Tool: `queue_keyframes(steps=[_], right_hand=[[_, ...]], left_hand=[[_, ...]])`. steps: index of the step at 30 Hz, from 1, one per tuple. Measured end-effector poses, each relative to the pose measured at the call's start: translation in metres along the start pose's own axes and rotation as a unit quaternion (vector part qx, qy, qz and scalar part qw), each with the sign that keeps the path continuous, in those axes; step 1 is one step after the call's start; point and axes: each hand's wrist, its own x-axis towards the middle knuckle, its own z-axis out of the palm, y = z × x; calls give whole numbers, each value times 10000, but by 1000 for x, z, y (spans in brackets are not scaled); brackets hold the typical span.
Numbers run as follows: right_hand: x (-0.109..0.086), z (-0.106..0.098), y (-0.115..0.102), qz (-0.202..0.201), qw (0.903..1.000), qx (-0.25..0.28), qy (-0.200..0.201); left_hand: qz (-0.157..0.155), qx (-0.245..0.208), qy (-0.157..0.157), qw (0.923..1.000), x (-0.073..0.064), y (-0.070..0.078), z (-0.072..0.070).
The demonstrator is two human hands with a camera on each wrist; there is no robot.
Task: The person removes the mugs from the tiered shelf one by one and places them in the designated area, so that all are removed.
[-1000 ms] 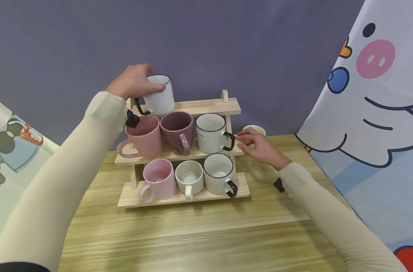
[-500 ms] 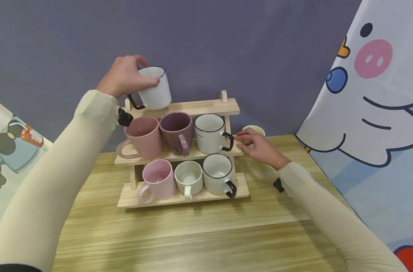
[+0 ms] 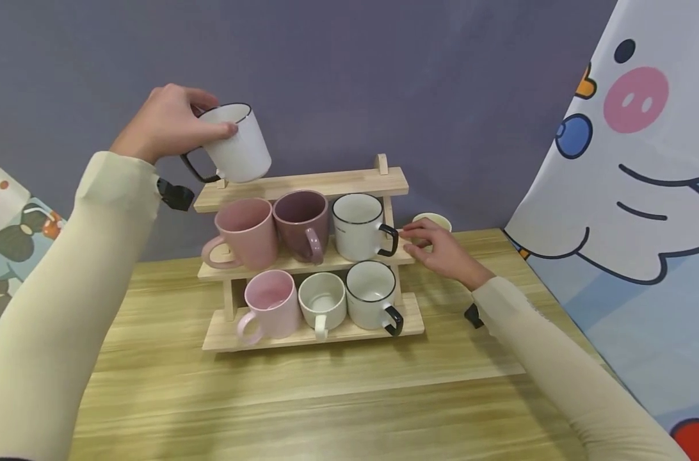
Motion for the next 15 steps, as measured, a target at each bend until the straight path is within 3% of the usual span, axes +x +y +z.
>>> queue_keyframes(steps=[6,15], right_hand=[[0,0,4,-34,9998,-205,-2],[0,0,3,83,9999,-63,-21]], left_hand=[[45,189,-121,9997,-9,-12,-14],[-51,317,78,9995,-26,-32,-30]])
